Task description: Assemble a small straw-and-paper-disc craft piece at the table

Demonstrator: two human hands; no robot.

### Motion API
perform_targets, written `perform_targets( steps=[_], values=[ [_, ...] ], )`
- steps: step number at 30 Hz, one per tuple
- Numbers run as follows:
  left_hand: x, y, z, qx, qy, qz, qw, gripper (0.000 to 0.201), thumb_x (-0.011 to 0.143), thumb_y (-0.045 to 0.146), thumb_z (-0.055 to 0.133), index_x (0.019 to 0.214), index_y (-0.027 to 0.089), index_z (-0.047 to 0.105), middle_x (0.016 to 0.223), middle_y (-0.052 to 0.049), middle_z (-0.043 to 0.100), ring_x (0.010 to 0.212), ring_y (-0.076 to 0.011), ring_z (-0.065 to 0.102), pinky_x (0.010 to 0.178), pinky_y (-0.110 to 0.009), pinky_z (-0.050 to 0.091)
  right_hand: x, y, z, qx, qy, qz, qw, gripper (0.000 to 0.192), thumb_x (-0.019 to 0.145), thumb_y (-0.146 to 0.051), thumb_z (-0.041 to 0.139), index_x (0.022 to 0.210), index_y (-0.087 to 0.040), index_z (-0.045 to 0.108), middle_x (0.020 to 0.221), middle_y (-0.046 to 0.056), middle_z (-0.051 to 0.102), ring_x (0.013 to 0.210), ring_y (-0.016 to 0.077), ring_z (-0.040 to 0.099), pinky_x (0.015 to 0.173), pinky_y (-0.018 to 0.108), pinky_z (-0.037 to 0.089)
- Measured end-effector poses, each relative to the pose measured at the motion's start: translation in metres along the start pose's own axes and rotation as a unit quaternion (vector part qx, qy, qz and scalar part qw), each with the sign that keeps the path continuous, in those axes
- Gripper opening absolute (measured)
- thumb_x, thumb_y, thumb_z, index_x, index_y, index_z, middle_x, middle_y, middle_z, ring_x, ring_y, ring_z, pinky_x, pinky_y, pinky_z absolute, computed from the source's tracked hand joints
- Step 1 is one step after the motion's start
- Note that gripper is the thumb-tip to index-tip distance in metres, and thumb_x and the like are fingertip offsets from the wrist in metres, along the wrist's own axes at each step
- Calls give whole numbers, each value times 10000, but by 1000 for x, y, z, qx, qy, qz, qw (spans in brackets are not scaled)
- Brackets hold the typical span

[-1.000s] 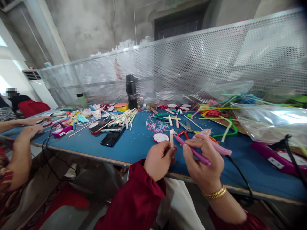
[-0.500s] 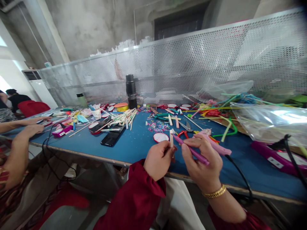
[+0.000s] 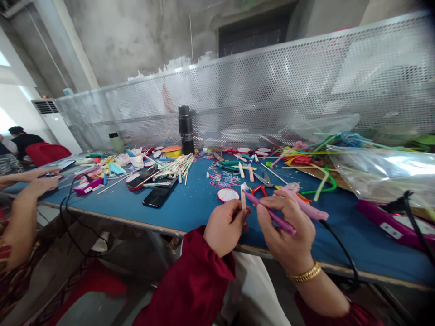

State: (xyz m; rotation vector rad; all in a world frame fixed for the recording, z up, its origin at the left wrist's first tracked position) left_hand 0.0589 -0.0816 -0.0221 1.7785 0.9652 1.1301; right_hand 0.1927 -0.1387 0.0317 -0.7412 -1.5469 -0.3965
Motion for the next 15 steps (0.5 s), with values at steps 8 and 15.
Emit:
perform_targets(
  steps=[8, 15],
  values=[
    [0, 0, -1, 4, 0, 1, 1000, 202, 986, 356, 527, 916, 191, 619, 673, 20, 616, 588, -108, 527, 598, -222, 395, 0, -1, 0, -1, 5, -2, 1000, 208, 826, -102, 704, 959, -237, 620, 804, 4, 698, 721, 192, 663, 945, 494, 541],
    [-1, 2, 0, 5, -1, 1, 1000, 194, 984, 349, 532, 916, 190, 619, 674, 20, 618, 587, -106, 526, 603, -223, 396, -1, -2, -3, -10, 8, -8, 1000, 226, 818, -82, 709, 967, -228, 622, 808, 16, 699, 747, 190, 666, 937, 469, 547]
  ],
)
Point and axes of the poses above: each hand's wrist, its own x-axis towards the middle knuckle, its own z-axis out of the palm, y = z × x, the point moved 8 cm from there along x, towards the middle knuckle
